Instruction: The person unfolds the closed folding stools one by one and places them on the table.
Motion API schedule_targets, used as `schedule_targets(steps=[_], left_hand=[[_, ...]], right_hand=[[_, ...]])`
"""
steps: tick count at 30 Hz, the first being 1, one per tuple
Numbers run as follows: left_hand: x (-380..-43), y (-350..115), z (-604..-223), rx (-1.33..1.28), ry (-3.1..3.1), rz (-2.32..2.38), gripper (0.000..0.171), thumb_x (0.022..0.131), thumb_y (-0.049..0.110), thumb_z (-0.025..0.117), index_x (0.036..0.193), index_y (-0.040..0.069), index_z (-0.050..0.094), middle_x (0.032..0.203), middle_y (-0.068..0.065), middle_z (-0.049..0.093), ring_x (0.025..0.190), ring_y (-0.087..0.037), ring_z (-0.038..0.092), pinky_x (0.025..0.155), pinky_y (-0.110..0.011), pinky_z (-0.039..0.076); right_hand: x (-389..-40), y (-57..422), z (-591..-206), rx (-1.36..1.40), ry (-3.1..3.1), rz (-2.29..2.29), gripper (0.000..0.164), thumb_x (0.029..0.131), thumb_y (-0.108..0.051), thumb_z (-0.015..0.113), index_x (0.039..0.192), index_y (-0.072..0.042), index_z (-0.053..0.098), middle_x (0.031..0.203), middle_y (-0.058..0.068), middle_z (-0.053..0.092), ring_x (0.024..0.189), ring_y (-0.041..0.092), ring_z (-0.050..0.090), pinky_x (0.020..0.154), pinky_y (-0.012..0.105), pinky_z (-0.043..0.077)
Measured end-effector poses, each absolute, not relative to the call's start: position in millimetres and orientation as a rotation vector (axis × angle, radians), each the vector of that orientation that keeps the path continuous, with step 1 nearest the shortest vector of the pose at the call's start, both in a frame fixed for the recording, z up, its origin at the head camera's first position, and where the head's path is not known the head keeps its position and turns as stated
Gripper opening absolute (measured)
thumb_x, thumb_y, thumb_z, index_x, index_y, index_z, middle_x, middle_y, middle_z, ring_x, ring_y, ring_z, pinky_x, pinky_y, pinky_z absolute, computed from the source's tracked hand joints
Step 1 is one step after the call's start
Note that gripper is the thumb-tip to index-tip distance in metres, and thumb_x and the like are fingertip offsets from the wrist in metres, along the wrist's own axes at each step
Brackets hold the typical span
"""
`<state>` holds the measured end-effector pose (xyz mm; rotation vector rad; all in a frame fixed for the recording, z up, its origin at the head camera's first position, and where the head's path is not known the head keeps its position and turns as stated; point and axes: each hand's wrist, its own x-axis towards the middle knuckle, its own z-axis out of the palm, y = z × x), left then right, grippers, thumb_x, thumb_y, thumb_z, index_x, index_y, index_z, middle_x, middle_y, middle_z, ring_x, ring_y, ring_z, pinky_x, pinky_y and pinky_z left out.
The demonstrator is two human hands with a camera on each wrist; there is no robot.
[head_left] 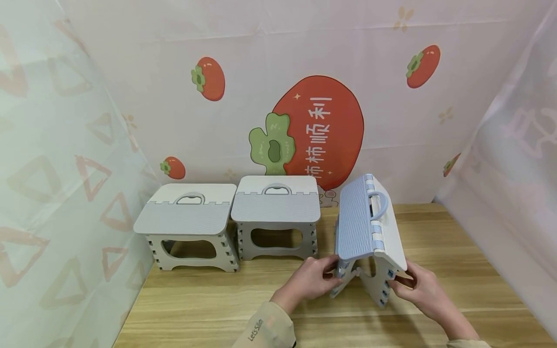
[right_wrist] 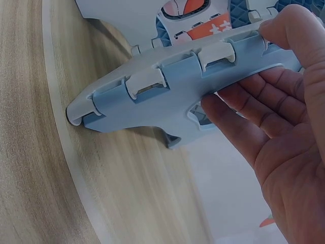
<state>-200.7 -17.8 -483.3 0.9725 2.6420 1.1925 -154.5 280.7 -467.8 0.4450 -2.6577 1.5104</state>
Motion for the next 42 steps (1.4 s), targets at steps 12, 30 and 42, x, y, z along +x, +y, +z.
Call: schedule_targets(steps=[12, 30, 42], left_hand=[[-200.1, -18.3, -484.1, 0.939, 2.621, 1.206, 0.050, 0.094, 0.020, 0.077, 0.141, 0.015, 0.060, 0.128, -0.005, 0.070, 0.116, -0.007, 0.066, 0.090, -0.015, 0.054], [-200.0, -17.8, -483.4, 0.923, 2.613, 1.210, 0.049, 0.093, 0.020, 0.077, 0.139, 0.015, 0.061, 0.129, -0.006, 0.069, 0.116, -0.008, 0.066, 0.090, -0.016, 0.055], [-200.6, -18.9, -482.2, 0.926, 2.614, 1.204, 0.048, 0.093, 0.020, 0.077, 0.139, 0.015, 0.062, 0.130, -0.005, 0.069, 0.117, -0.007, 0.065, 0.090, -0.014, 0.054]], right_hand=[[-155.1, 282.9, -468.5, 0.451, -2.670, 1.470, 0.055, 0.088, 0.002, 0.075, 0.138, 0.008, 0.053, 0.130, 0.036, 0.059, 0.103, 0.036, 0.072, 0.077, 0.025, 0.061], [-155.1, 288.6, -472.1, 0.510, -2.601, 1.483, 0.052, 0.088, 0.005, 0.075, 0.136, 0.007, 0.056, 0.123, -0.036, 0.051, 0.107, -0.009, 0.059, 0.077, 0.022, 0.061], [-155.0, 290.3, -470.8, 0.498, -2.619, 1.456, 0.053, 0.089, 0.001, 0.076, 0.138, 0.005, 0.056, 0.124, -0.038, 0.049, 0.109, -0.011, 0.057, 0.077, 0.022, 0.061]])
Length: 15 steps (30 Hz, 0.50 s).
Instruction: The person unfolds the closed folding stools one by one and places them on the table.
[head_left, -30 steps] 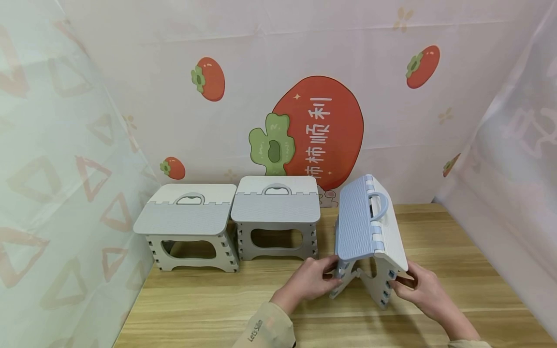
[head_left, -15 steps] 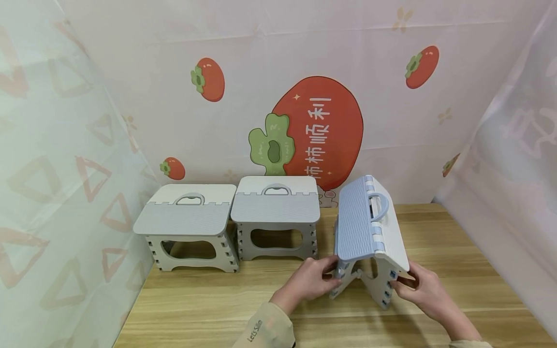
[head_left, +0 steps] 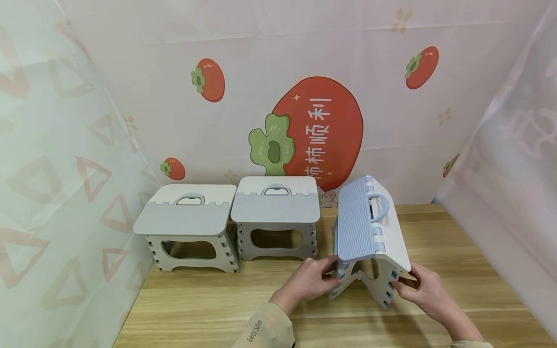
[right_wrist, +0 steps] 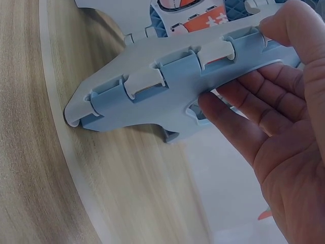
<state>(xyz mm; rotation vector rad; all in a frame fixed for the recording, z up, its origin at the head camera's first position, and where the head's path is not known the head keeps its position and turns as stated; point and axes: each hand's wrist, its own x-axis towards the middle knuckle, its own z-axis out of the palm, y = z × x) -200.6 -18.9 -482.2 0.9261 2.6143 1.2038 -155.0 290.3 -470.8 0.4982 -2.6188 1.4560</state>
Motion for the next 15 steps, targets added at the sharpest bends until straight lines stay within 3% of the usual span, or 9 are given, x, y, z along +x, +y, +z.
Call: schedule_targets(steps=[4, 7, 10, 13, 15], left_hand=[[-200.7, -19.3, -482.5, 0.936, 2.609, 1.213, 0.047, 0.094, 0.020, 0.077, 0.138, 0.015, 0.062, 0.130, -0.005, 0.069, 0.117, -0.007, 0.065, 0.090, -0.014, 0.053], [-200.9, -19.3, -482.9, 0.941, 2.610, 1.210, 0.047, 0.094, 0.020, 0.077, 0.138, 0.015, 0.062, 0.130, -0.005, 0.069, 0.117, -0.007, 0.065, 0.090, -0.013, 0.053], [-201.1, -19.3, -483.4, 0.945, 2.607, 1.211, 0.047, 0.094, 0.020, 0.077, 0.138, 0.015, 0.062, 0.130, -0.005, 0.069, 0.117, -0.007, 0.065, 0.089, -0.013, 0.053], [-201.3, -19.3, -483.9, 0.950, 2.606, 1.214, 0.046, 0.094, 0.020, 0.077, 0.137, 0.015, 0.063, 0.129, -0.004, 0.069, 0.117, -0.007, 0.065, 0.090, -0.014, 0.054], [-201.2, -19.3, -484.1, 0.951, 2.602, 1.218, 0.045, 0.093, 0.019, 0.077, 0.136, 0.016, 0.063, 0.129, -0.004, 0.070, 0.117, -0.007, 0.065, 0.090, -0.014, 0.054]], right_hand=[[-154.9, 291.3, -470.7, 0.504, -2.619, 1.440, 0.052, 0.089, 0.001, 0.076, 0.137, 0.005, 0.056, 0.125, -0.039, 0.048, 0.108, -0.011, 0.057, 0.077, 0.022, 0.061], [-154.7, 291.8, -470.7, 0.495, -2.628, 1.430, 0.052, 0.089, 0.001, 0.076, 0.137, 0.004, 0.056, 0.126, -0.030, 0.053, 0.108, -0.010, 0.057, 0.077, 0.023, 0.061], [-154.1, 292.1, -470.1, 0.476, -2.646, 1.446, 0.052, 0.089, 0.001, 0.075, 0.138, 0.006, 0.055, 0.132, -0.002, 0.062, 0.105, -0.010, 0.059, 0.075, 0.023, 0.062], [-153.6, 292.2, -469.1, 0.467, -2.657, 1.459, 0.052, 0.090, 0.002, 0.074, 0.137, 0.008, 0.054, 0.131, 0.029, 0.060, 0.102, -0.010, 0.060, 0.073, 0.024, 0.062], [-153.1, 292.2, -468.5, 0.467, -2.657, 1.460, 0.052, 0.089, 0.003, 0.074, 0.137, 0.009, 0.054, 0.131, 0.036, 0.057, 0.101, -0.010, 0.060, 0.073, 0.024, 0.062]])
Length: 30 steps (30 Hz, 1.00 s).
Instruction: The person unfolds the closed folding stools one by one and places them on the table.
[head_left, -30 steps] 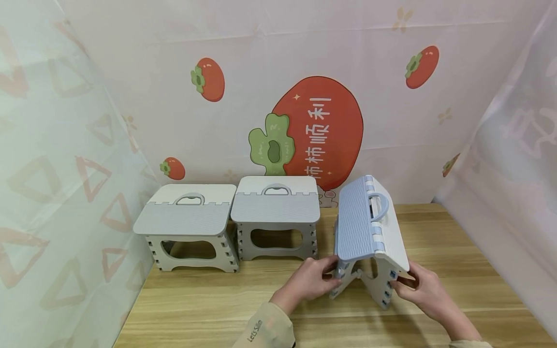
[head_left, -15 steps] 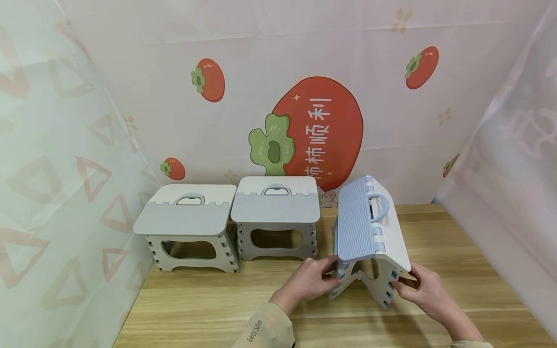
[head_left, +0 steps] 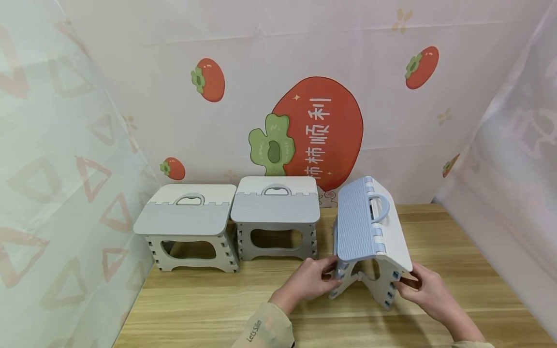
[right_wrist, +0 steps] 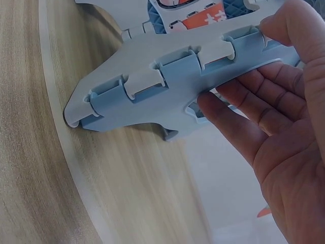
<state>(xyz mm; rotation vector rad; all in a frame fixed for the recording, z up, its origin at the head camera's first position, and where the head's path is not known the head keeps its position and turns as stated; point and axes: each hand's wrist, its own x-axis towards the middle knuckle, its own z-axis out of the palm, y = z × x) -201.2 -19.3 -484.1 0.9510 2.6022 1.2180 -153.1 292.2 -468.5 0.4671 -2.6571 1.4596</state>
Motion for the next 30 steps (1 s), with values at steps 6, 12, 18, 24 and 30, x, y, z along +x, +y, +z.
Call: schedule_targets(steps=[6, 12, 18, 24, 30], left_hand=[[-201.2, -19.4, -483.8, 0.940, 2.586, 1.235, 0.045, 0.093, 0.019, 0.077, 0.136, 0.016, 0.063, 0.129, -0.004, 0.070, 0.117, -0.007, 0.065, 0.090, -0.017, 0.055], [-201.5, -20.0, -483.3, 0.955, 2.596, 1.230, 0.045, 0.093, 0.018, 0.077, 0.136, 0.014, 0.063, 0.128, -0.005, 0.070, 0.116, -0.007, 0.065, 0.089, -0.015, 0.055], [-201.5, -20.4, -483.2, 0.966, 2.612, 1.220, 0.045, 0.093, 0.019, 0.078, 0.135, 0.014, 0.064, 0.127, -0.005, 0.071, 0.115, -0.006, 0.066, 0.089, -0.013, 0.054], [-201.3, -20.4, -482.9, 0.958, 2.611, 1.224, 0.045, 0.092, 0.019, 0.078, 0.134, 0.014, 0.064, 0.127, -0.005, 0.071, 0.115, -0.006, 0.066, 0.088, -0.012, 0.053], [-201.1, -20.6, -482.3, 0.958, 2.608, 1.223, 0.044, 0.093, 0.019, 0.078, 0.134, 0.014, 0.064, 0.127, -0.005, 0.071, 0.115, -0.007, 0.066, 0.088, -0.011, 0.053]], right_hand=[[-152.6, 292.0, -467.7, 0.458, -2.653, 1.463, 0.049, 0.089, 0.004, 0.073, 0.134, 0.011, 0.055, 0.129, 0.038, 0.057, 0.100, -0.010, 0.060, 0.072, 0.024, 0.062], [-152.6, 293.0, -467.4, 0.460, -2.662, 1.461, 0.049, 0.089, 0.004, 0.073, 0.134, 0.011, 0.054, 0.129, 0.038, 0.057, 0.100, -0.010, 0.059, 0.071, 0.023, 0.061], [-152.7, 294.2, -466.7, 0.456, -2.678, 1.429, 0.052, 0.090, 0.002, 0.074, 0.137, 0.009, 0.053, 0.129, 0.037, 0.058, 0.100, -0.010, 0.059, 0.072, 0.022, 0.061], [-152.6, 294.7, -466.1, 0.448, -2.688, 1.429, 0.051, 0.090, 0.001, 0.073, 0.137, 0.009, 0.054, 0.129, 0.037, 0.058, 0.101, -0.011, 0.059, 0.072, 0.022, 0.061], [-152.5, 295.6, -465.8, 0.456, -2.687, 1.420, 0.051, 0.090, 0.002, 0.073, 0.136, 0.009, 0.054, 0.129, 0.037, 0.058, 0.101, -0.011, 0.058, 0.073, 0.021, 0.061]])
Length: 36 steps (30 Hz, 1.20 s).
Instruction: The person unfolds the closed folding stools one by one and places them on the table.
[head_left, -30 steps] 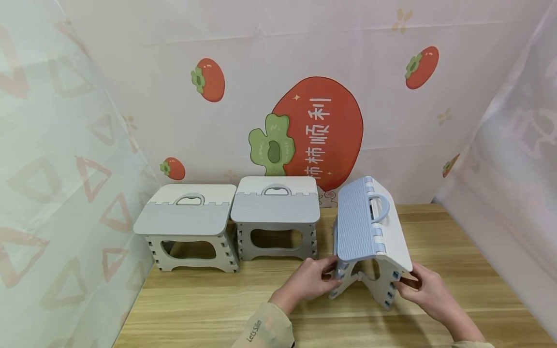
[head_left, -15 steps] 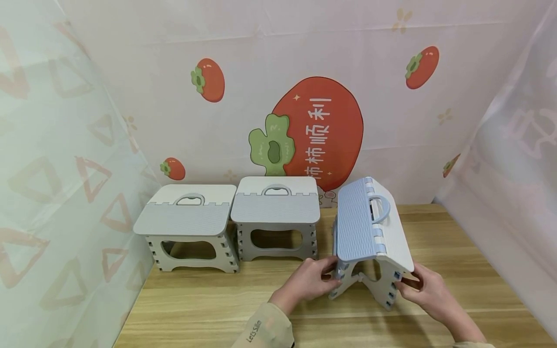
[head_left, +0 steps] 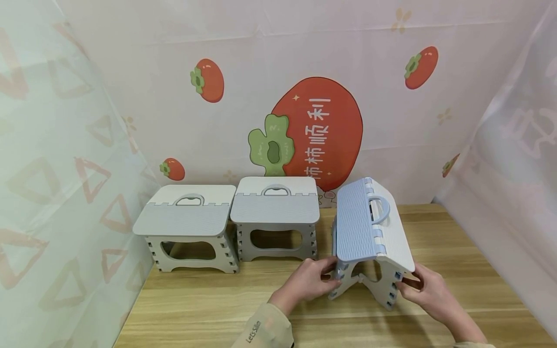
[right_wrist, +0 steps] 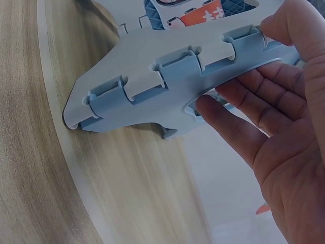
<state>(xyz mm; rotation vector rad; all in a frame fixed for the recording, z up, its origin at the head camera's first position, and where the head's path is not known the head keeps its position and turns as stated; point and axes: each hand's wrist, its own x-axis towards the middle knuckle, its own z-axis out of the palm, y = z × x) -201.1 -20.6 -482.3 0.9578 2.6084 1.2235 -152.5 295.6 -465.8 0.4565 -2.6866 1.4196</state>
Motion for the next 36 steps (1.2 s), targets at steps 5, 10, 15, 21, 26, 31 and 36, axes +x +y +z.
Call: schedule_targets(steps=[5, 10, 15, 21, 26, 31, 36], left_hand=[[-201.1, -20.7, -482.5, 0.971, 2.611, 1.215, 0.043, 0.093, 0.019, 0.078, 0.134, 0.014, 0.064, 0.126, -0.004, 0.071, 0.114, -0.008, 0.067, 0.087, -0.011, 0.053], [-200.7, -20.8, -482.3, 0.970, 2.613, 1.213, 0.044, 0.093, 0.019, 0.078, 0.134, 0.014, 0.064, 0.126, -0.004, 0.071, 0.114, -0.008, 0.067, 0.087, -0.011, 0.053], [-200.0, -20.9, -481.3, 0.974, 2.618, 1.215, 0.042, 0.093, 0.019, 0.078, 0.133, 0.014, 0.065, 0.125, -0.005, 0.072, 0.113, -0.009, 0.068, 0.087, -0.011, 0.053], [-200.3, -21.3, -481.4, 0.988, 2.622, 1.217, 0.043, 0.092, 0.019, 0.078, 0.133, 0.013, 0.065, 0.124, -0.005, 0.072, 0.113, -0.010, 0.068, 0.086, -0.011, 0.053], [-200.1, -21.6, -481.7, 0.982, 2.609, 1.228, 0.044, 0.092, 0.018, 0.078, 0.134, 0.013, 0.064, 0.125, -0.006, 0.072, 0.113, -0.011, 0.068, 0.086, -0.012, 0.054], [-200.2, -21.6, -481.9, 0.973, 2.607, 1.224, 0.044, 0.092, 0.018, 0.078, 0.133, 0.014, 0.064, 0.126, -0.005, 0.071, 0.113, -0.010, 0.068, 0.086, -0.012, 0.054], [-200.3, -21.7, -482.0, 0.983, 2.624, 1.206, 0.044, 0.092, 0.019, 0.078, 0.134, 0.014, 0.064, 0.126, -0.005, 0.071, 0.113, -0.008, 0.068, 0.087, -0.010, 0.053]], right_hand=[[-152.5, 296.4, -465.9, 0.460, -2.684, 1.407, 0.050, 0.090, 0.002, 0.073, 0.136, 0.009, 0.055, 0.129, 0.037, 0.059, 0.101, -0.011, 0.058, 0.072, 0.021, 0.061], [-152.2, 297.1, -466.3, 0.474, -2.668, 1.394, 0.049, 0.089, 0.003, 0.073, 0.134, 0.009, 0.055, 0.127, 0.037, 0.060, 0.100, -0.010, 0.059, 0.071, 0.021, 0.061], [-152.3, 297.9, -466.9, 0.466, -2.661, 1.375, 0.047, 0.088, 0.004, 0.074, 0.132, 0.008, 0.057, 0.126, 0.028, 0.064, 0.099, -0.009, 0.060, 0.071, 0.021, 0.061], [-152.1, 298.4, -466.5, 0.451, -2.668, 1.342, 0.046, 0.087, 0.005, 0.074, 0.130, 0.007, 0.059, 0.123, 0.034, 0.063, 0.098, -0.009, 0.060, 0.071, 0.021, 0.061], [-151.9, 298.8, -466.1, 0.441, -2.681, 1.340, 0.047, 0.087, 0.004, 0.074, 0.131, 0.007, 0.058, 0.125, 0.035, 0.062, 0.099, -0.010, 0.059, 0.071, 0.021, 0.060], [-151.7, 299.6, -466.3, 0.443, -2.688, 1.339, 0.048, 0.088, 0.004, 0.074, 0.133, 0.008, 0.057, 0.127, 0.035, 0.061, 0.100, -0.010, 0.058, 0.072, 0.020, 0.060], [-151.7, 300.3, -466.8, 0.444, -2.682, 1.342, 0.048, 0.088, 0.004, 0.074, 0.133, 0.008, 0.057, 0.128, 0.035, 0.061, 0.100, -0.011, 0.058, 0.072, 0.021, 0.060]])
